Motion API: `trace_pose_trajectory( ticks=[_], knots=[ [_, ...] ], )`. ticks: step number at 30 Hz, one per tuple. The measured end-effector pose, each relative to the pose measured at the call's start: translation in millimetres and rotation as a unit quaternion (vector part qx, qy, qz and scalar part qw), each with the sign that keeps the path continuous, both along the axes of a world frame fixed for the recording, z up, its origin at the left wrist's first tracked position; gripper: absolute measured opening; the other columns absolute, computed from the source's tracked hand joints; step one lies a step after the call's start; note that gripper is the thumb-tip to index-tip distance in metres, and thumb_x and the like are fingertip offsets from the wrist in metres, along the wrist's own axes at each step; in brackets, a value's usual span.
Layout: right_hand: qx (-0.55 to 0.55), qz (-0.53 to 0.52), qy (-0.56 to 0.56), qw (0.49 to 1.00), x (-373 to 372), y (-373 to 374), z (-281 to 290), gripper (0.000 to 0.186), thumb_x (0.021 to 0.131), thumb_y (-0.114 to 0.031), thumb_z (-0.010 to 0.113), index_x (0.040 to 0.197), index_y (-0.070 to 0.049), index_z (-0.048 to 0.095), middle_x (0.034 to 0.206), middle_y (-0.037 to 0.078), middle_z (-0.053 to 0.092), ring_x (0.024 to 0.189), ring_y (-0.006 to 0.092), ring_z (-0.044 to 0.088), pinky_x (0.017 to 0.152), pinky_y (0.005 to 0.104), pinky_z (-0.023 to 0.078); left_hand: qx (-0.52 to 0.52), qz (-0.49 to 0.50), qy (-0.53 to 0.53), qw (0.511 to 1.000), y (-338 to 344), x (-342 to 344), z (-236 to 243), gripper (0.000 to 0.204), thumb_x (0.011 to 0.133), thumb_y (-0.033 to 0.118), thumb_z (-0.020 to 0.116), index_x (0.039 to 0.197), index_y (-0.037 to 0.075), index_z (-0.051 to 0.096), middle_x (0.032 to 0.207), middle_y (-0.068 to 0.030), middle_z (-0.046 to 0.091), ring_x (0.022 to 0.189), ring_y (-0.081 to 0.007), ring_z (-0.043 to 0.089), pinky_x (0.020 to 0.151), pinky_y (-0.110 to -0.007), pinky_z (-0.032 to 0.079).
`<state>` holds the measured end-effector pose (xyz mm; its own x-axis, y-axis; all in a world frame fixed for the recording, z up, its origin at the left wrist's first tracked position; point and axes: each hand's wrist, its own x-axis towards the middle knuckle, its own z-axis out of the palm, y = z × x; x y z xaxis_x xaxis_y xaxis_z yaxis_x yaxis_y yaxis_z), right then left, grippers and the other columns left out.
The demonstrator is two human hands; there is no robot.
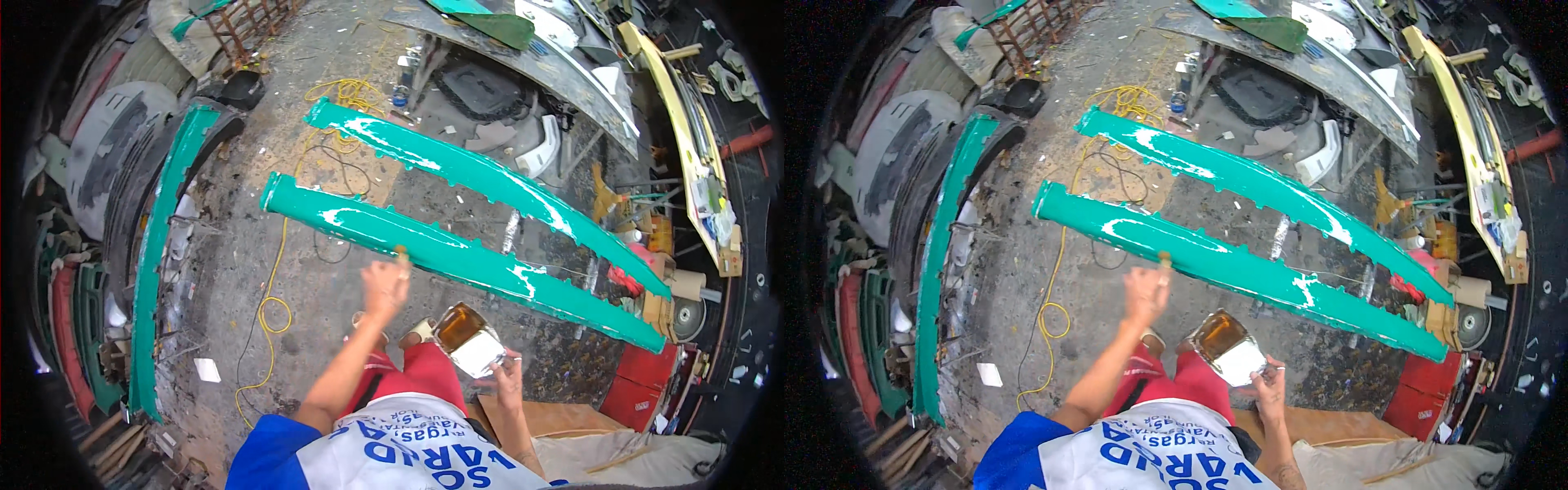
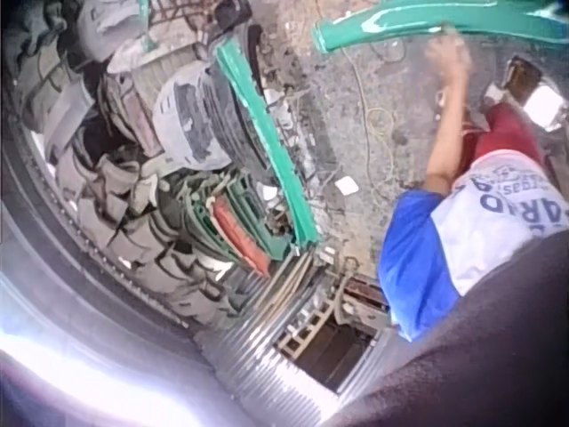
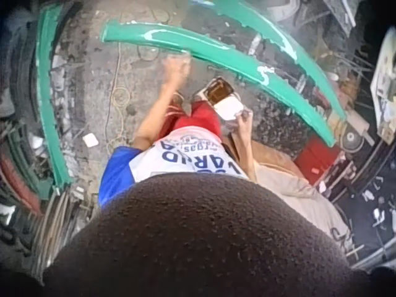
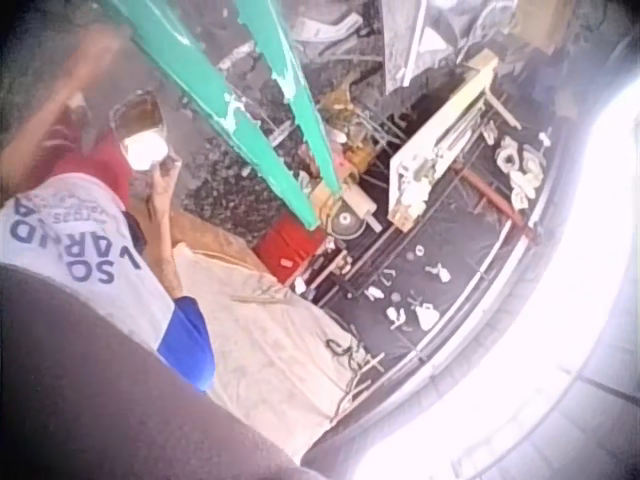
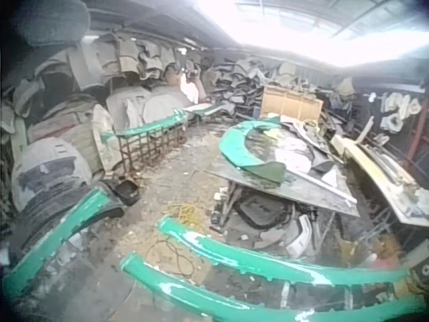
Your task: The person applies liquid across the surface of automotive parts using a brush while holding a container of liquid in hand.
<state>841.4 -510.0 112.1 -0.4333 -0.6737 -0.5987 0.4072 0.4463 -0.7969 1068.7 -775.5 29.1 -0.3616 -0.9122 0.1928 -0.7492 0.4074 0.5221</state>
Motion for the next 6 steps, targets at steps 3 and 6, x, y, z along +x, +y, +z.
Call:
trace_pose_trajectory(
  ticks=[3, 6],
  knots=[
    [-0.004, 0.043, 0.045, 0.998, -27.3, -10.8, 21.8, 0.052, 0.087, -0.013, 0.066, 0.131, -0.014, 0.038, 0.122, 0.013, 0.054, 0.103, 0.0273, 0.063, 0.065, 0.0443, 0.065, 0.050, -0.036, 0.168, 0.984, 24.1, -44.3, 5.8, 0.027, 0.085, 0.012, 0.066, 0.112, 0.018, 0.068, 0.097, -0.0003, 0.068, 0.096, -0.0256, 0.054, 0.081, -0.046, 0.037],
    [-0.003, 0.042, 0.039, 0.998, -42.8, -25.3, 38.1, 0.059, 0.084, -0.023, 0.072, 0.132, -0.015, 0.039, 0.132, 0.018, 0.053, 0.117, 0.0346, 0.060, 0.059, 0.0438, 0.064, 0.110, 0.000, 0.172, 0.979, 10.0, -33.4, 8.4, 0.024, 0.088, 0.018, 0.067, 0.112, 0.017, 0.069, 0.105, -0.0014, 0.069, 0.102, -0.0258, 0.055, 0.086, -0.047, 0.037]
  ],
)
